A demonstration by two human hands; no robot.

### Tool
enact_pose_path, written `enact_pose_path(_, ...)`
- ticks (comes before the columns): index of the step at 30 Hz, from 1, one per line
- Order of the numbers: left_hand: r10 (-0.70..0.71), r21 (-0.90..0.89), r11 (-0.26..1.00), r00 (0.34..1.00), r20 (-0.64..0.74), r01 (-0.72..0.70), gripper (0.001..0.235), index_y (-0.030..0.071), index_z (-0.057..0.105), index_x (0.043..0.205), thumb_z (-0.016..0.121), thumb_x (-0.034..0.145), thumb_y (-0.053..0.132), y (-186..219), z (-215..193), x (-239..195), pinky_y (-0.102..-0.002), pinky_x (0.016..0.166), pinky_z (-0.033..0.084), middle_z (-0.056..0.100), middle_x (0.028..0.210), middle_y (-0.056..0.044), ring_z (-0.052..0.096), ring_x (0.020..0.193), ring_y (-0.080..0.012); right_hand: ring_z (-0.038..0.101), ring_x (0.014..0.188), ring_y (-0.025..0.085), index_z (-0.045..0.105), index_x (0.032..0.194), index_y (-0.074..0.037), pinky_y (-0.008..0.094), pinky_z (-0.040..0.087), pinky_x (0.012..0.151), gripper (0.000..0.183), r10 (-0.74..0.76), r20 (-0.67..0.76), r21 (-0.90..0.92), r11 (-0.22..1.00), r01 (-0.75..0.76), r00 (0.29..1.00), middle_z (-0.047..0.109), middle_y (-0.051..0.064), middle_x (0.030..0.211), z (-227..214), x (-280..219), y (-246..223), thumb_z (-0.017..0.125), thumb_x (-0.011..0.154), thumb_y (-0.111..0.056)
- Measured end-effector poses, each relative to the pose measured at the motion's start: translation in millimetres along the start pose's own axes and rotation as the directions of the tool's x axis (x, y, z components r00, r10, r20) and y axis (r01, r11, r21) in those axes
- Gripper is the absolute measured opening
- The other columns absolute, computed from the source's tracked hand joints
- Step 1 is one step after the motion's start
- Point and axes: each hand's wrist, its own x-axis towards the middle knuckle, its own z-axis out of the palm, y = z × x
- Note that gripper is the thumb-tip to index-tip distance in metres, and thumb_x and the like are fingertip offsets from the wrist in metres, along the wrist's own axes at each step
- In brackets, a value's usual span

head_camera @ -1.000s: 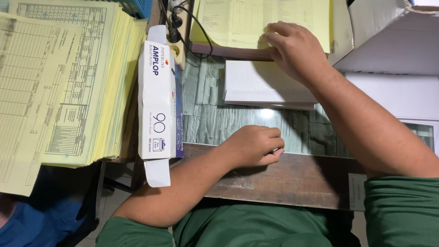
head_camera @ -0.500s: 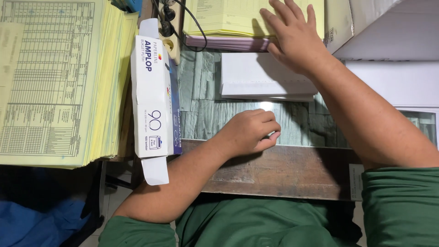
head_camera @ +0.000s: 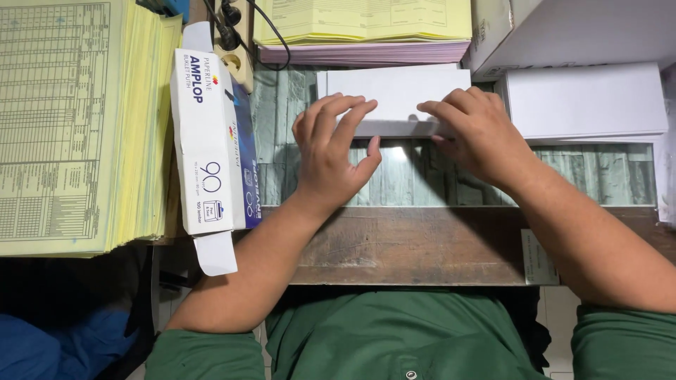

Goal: Folding yellow documents and inserting them into white envelopes

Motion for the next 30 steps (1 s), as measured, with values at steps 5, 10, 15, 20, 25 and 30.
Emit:
enact_pose_path(5, 0.004, -0.078, 0.997, 0.996, -0.091, -0.011, 0.042, 0.018, 0.065, 0.131, 0.072, 0.092, 0.032, 4.9, -14.0, 9.3, -0.045, 0.114, 0.027, 0.058, 0.128, 0.001, 0.049, 0.128, -0.0273, 0.064, 0.087, 0.023, 0.076, 0.103, -0.015, 0.048, 0.049, 0.1, 0.019, -0.146, -0.219, -0.128, 0.984, 0.12, 0.965, 0.066, 0.003, 0.09, 2.2, -24.8, 2.2, 0.081, 0.088, -0.004)
enact_pose_path(10, -0.147, -0.483, 0.858, 0.985, 0.093, 0.174, 0.036, 0.017, 0.064, 0.128, 0.067, 0.099, 0.038, 17.3, -38.2, 20.0, -0.048, 0.118, 0.034, 0.052, 0.136, -0.005, 0.044, 0.139, -0.032, 0.068, 0.098, 0.024, 0.079, 0.1, -0.015, 0.051, 0.046, 0.11, 0.008, -0.293, -0.504, -0.279, 0.945, 0.169, 0.812, 0.073, 0.005, 0.107, 3.8, -40.8, 16.0, 0.079, 0.1, -0.007)
enact_pose_path(15, -0.112, -0.493, 0.825, 0.935, 0.336, 0.276, 0.041, 0.018, 0.055, 0.135, 0.064, 0.097, 0.03, 27.0, -48.0, 22.0, -0.063, 0.13, 0.03, 0.045, 0.15, -0.009, 0.032, 0.156, -0.0397, 0.074, 0.083, 0.037, 0.076, 0.09, 0.002, 0.057, 0.034, 0.117, 0.013, -0.356, -0.657, -0.169, 0.928, 0.331, 0.664, 0.08, 0.019, 0.092, -22.1, -36.7, 8.5, 0.077, 0.102, 0.004)
enact_pose_path(20, -0.005, -0.586, 0.742, 0.878, 0.479, 0.324, 0.053, 0.016, 0.047, 0.144, 0.066, 0.097, 0.031, 36.4, -55.0, 26.5, -0.058, 0.132, 0.032, 0.046, 0.153, -0.011, 0.037, 0.157, -0.036, 0.073, 0.086, 0.037, 0.074, 0.087, 0.002, 0.061, 0.033, 0.114, 0.014, -0.352, -0.703, -0.085, 0.904, 0.419, 0.618, 0.076, 0.018, 0.091, -25.9, -42.9, -6.8, 0.071, 0.101, -0.003)
enact_pose_path(25, 0.026, -0.542, 0.567, 0.644, 0.765, 0.621, 0.1, 0.017, 0.019, 0.16, 0.077, 0.085, 0.048, 40.6, -42.8, 19.8, -0.052, 0.127, 0.032, 0.027, 0.164, -0.014, 0.03, 0.157, -0.033, 0.072, 0.09, 0.031, 0.073, 0.093, -0.006, 0.061, 0.037, 0.11, 0.012, -0.369, -0.714, -0.043, 0.872, 0.489, 0.595, 0.075, 0.011, 0.093, -20.4, -46.7, -22.3, 0.069, 0.1, -0.014)
enact_pose_path(30, 0.041, -0.391, 0.401, 0.409, 0.911, 0.829, 0.117, 0.023, 0.0, 0.161, 0.076, 0.077, 0.051, 41.3, -33.8, 14.8, -0.048, 0.114, 0.041, 0.02, 0.169, -0.016, 0.047, 0.143, -0.0358, 0.071, 0.089, 0.031, 0.072, 0.092, -0.007, 0.06, 0.036, 0.111, 0.009, -0.364, -0.75, -0.01, 0.841, 0.54, 0.553, 0.075, 0.011, 0.092, -15.6, -47.8, -24.0, 0.067, 0.099, -0.004)
